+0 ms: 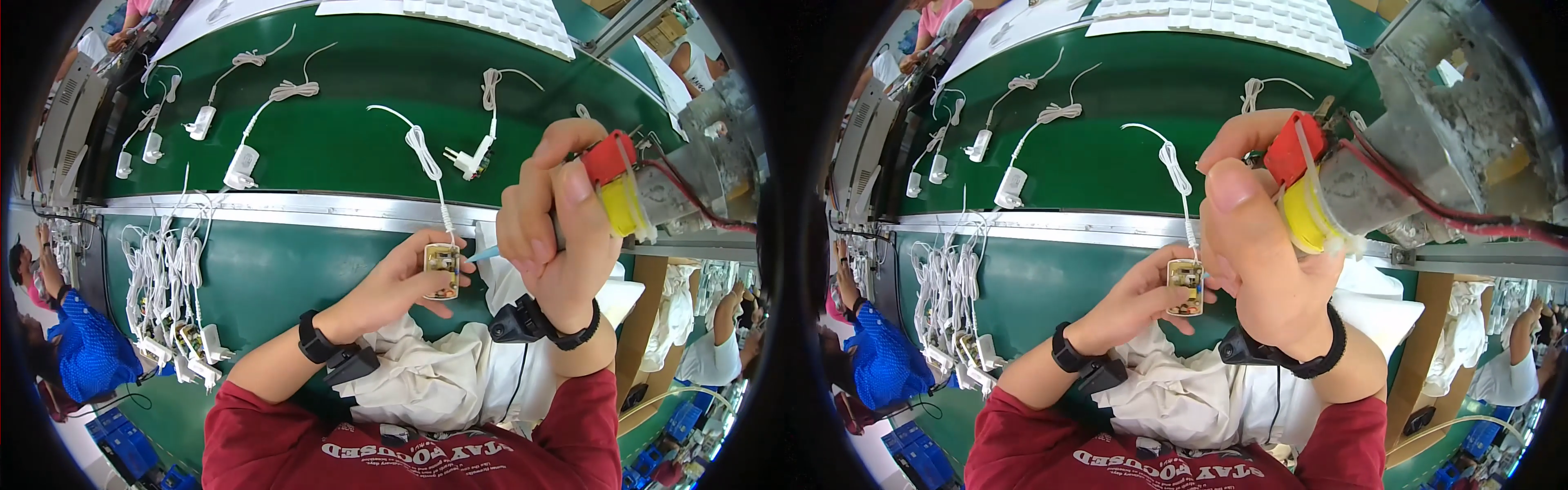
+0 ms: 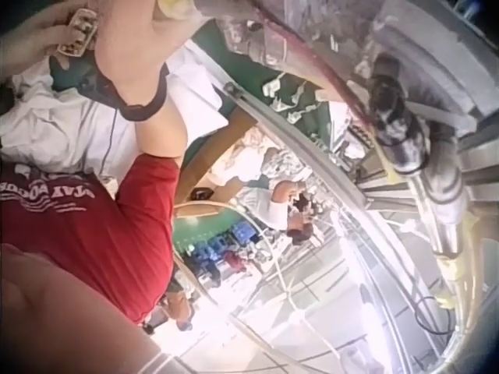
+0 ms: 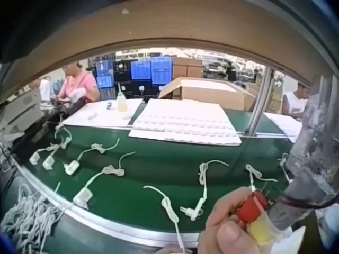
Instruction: The person picks up a power adapter, applies glue to the internal components using a dispenser, and places it back onto the conveyor belt, repeating this process for several units.
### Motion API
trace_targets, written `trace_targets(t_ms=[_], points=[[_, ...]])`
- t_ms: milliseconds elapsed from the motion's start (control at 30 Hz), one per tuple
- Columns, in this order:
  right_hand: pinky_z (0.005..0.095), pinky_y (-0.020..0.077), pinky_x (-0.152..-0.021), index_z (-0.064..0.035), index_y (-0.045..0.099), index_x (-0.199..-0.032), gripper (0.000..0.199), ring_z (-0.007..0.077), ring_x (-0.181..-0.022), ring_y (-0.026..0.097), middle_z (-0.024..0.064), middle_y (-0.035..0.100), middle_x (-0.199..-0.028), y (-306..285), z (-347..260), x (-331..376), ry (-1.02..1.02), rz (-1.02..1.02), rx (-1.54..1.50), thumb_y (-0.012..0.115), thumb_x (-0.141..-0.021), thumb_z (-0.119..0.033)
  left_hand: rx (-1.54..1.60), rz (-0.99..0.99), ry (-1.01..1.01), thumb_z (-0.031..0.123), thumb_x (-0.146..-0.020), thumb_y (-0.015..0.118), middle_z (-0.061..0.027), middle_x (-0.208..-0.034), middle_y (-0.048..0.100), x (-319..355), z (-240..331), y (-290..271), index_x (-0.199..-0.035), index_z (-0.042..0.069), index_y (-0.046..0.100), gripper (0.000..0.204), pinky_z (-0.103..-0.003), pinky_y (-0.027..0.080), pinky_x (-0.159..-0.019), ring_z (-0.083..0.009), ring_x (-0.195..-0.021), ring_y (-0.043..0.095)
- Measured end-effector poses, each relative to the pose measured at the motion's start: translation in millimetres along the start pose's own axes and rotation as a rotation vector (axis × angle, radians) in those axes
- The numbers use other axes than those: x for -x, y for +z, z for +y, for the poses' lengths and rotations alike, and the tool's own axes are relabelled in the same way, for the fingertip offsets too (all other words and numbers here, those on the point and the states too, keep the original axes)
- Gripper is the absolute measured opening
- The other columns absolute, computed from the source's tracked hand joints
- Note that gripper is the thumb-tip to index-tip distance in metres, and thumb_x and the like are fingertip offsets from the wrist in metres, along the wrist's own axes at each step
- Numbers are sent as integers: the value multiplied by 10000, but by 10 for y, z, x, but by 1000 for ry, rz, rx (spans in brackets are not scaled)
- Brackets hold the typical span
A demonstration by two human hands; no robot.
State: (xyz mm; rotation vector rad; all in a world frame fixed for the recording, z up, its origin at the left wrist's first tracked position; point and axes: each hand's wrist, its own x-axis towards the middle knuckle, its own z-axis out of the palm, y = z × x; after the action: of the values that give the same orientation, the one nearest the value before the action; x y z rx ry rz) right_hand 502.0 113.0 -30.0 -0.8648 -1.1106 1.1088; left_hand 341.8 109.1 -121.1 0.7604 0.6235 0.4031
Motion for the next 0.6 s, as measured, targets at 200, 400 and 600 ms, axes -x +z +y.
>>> trace_targets(t_ms=[200,400,600], points=[[203,245,-372,-15,414,-897,226,32,-389,323,-28,397,-509,61,-6,22,-6,104,-179,563,-870,-183,-16,-118,86,8,-893,455,-95,-1236,498,63,2,53,-1296,73,337,425,-291,538,-784,-164,-1108,519],[217,234,-350,-87,357,-846,231,58,-362,284,-21,346,-478,54,-5,-2,-24,13,-57,509,-901,-252,5,-145,85,-18,-884,459,-87,-1242,495,88,10,51,-1309,75,322,457,-292,538,-792,-175,-1125,516],[226,229,-335,-115,328,-829,252,73,-341,262,-14,325,-456,69,-20,4,-24,-31,7,481,-919,-294,29,-159,89,-21,-882,458,-88,-1250,491,110,7,49,-1309,76,321,458,-300,539,-799,-183,-1136,513]])
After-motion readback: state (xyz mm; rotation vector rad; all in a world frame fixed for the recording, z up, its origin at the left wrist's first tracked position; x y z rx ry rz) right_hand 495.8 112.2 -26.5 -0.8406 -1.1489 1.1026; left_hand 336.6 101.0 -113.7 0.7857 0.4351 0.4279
